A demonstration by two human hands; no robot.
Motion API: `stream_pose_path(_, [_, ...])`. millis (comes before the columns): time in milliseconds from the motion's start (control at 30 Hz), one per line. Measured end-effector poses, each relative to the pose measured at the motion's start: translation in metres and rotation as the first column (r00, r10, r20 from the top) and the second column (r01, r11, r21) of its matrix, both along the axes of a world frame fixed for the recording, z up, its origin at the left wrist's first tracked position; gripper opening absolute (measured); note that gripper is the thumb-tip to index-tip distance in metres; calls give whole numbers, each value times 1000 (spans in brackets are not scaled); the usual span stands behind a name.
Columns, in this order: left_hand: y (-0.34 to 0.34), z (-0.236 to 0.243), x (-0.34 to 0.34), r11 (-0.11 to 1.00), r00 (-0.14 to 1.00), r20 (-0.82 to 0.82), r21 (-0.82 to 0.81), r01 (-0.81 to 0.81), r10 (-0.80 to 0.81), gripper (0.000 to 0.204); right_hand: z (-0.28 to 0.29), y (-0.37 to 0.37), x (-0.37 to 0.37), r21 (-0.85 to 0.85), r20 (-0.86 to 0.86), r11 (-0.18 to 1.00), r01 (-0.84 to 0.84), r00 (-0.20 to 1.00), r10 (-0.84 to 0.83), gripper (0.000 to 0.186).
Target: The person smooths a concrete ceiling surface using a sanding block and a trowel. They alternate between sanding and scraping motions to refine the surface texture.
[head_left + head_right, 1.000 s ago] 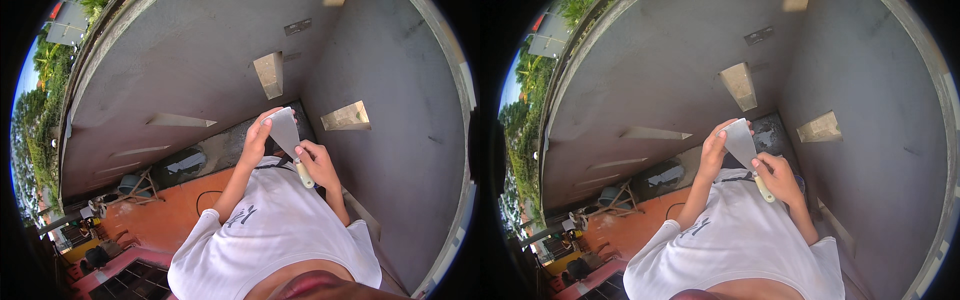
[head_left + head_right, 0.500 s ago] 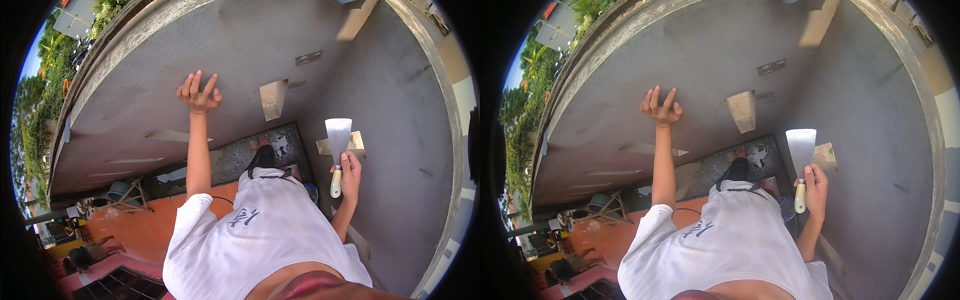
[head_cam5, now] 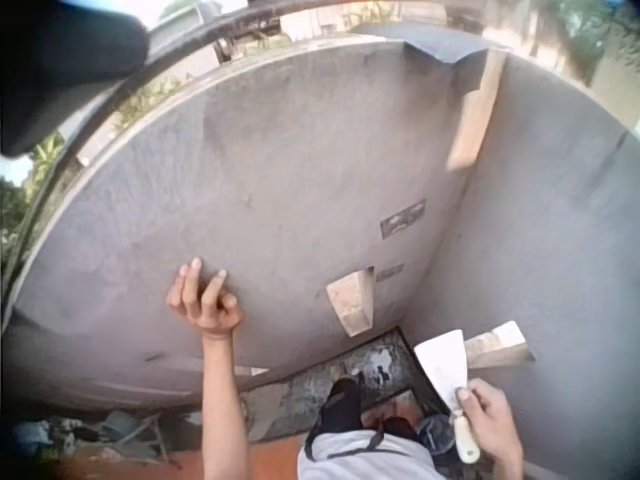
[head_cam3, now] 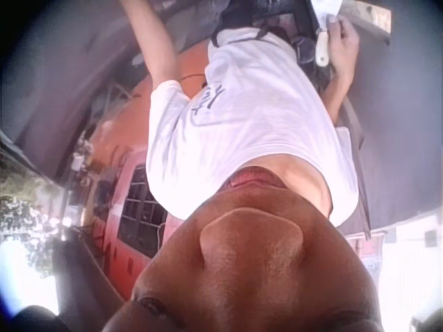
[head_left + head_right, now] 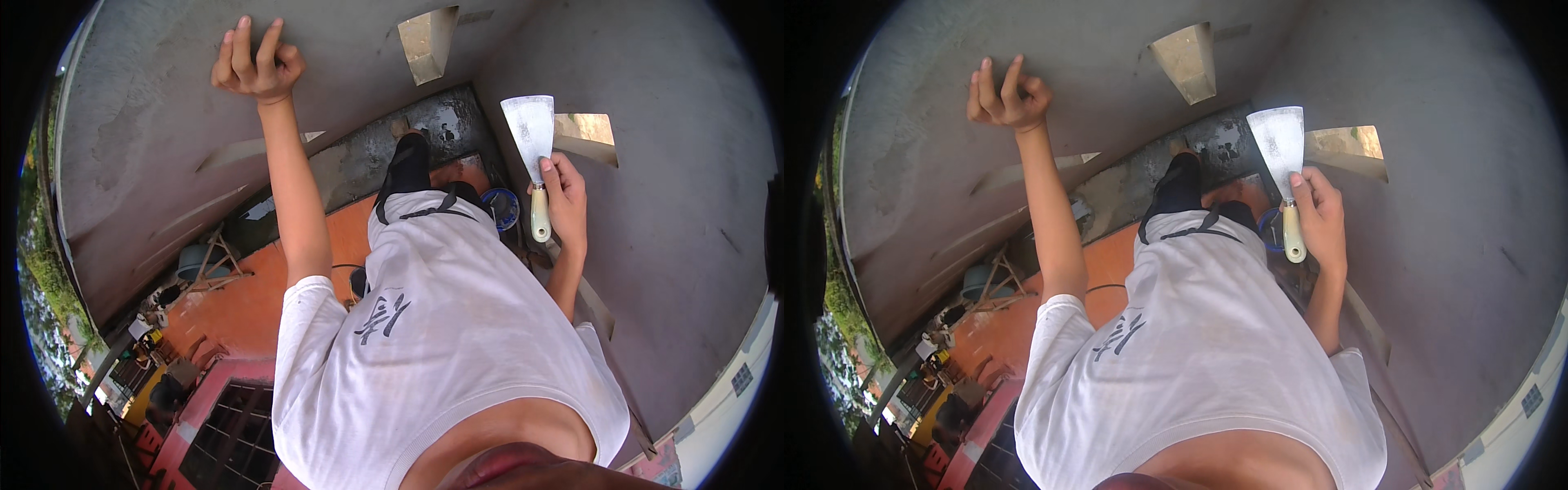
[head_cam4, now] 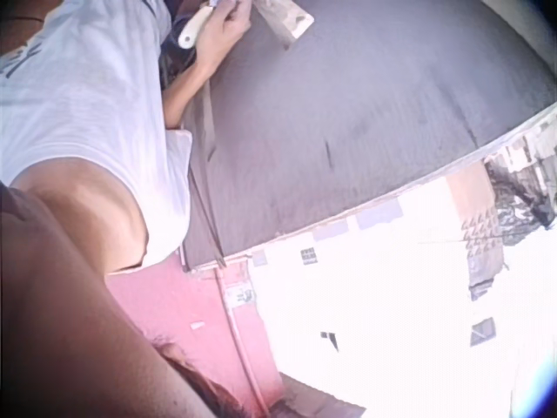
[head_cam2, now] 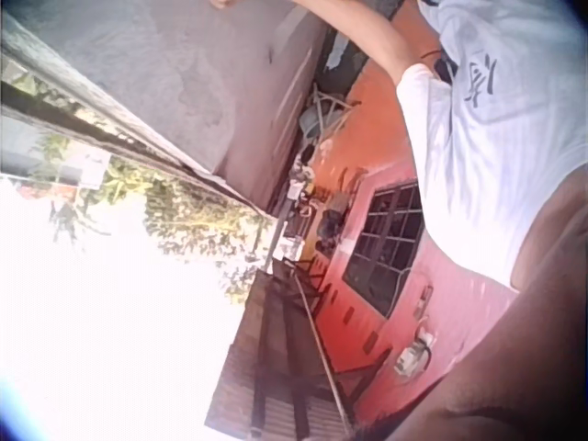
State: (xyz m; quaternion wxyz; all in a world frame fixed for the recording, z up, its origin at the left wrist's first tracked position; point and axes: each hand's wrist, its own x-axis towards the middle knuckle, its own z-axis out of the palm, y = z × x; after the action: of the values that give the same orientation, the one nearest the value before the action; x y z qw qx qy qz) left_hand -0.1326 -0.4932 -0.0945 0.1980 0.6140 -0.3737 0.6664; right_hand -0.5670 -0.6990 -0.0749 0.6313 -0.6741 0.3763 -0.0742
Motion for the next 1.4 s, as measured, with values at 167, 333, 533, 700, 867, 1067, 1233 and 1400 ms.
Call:
stream_pose_path(167, [-3, -4, 4, 1000, 1000, 3, -12, 26, -26, 32, -4, 5, -2, -7, -22, 999, 35, 999, -35, 29])
stream_pose_path(333, [5, -9, 5, 1000, 1000, -6, 16, 2, -2, 33, -17, 2, -8, -8, -33, 997, 72, 997, -72, 30])
stream_pose_path(533, [5, -12, 10, 1000, 1000, 0, 0, 8, -8, 34, -16, 1, -7, -62, -87, 994, 92, 991, -98, 30])
stream_pose_path(700, [4, -10, 7, 1000, 1000, -22, 14, 0, 0, 34, -22, -1, -12, -32, -79, 995, 96, 992, -99, 30])
stream_pose_path(867, [2, -11, 14, 1000, 1000, -1, -3, 8, -8, 33, -17, 1, -8, 22, -39, 997, 73, 997, -72, 28])
stream_pose_path(1067, [0, -6, -6, 999, 996, -80, 40, -27, 30, 31, 1, 1, 6, -114, 13, 992, -48, 999, 50, 27])
stream_pose_path(1233, [-24, 7, -125, 907, 561, -725, -223, 359, -400, 22, 19, 8, 39, -157, 89, 978, -141, 984, 156, 26])
stream_pose_path(1400, [-18, 17, -245, 555, -719, -586, -762, 334, -373, 53, 42, 29, 104, 66, 432, 969, -239, 882, 188, 14])
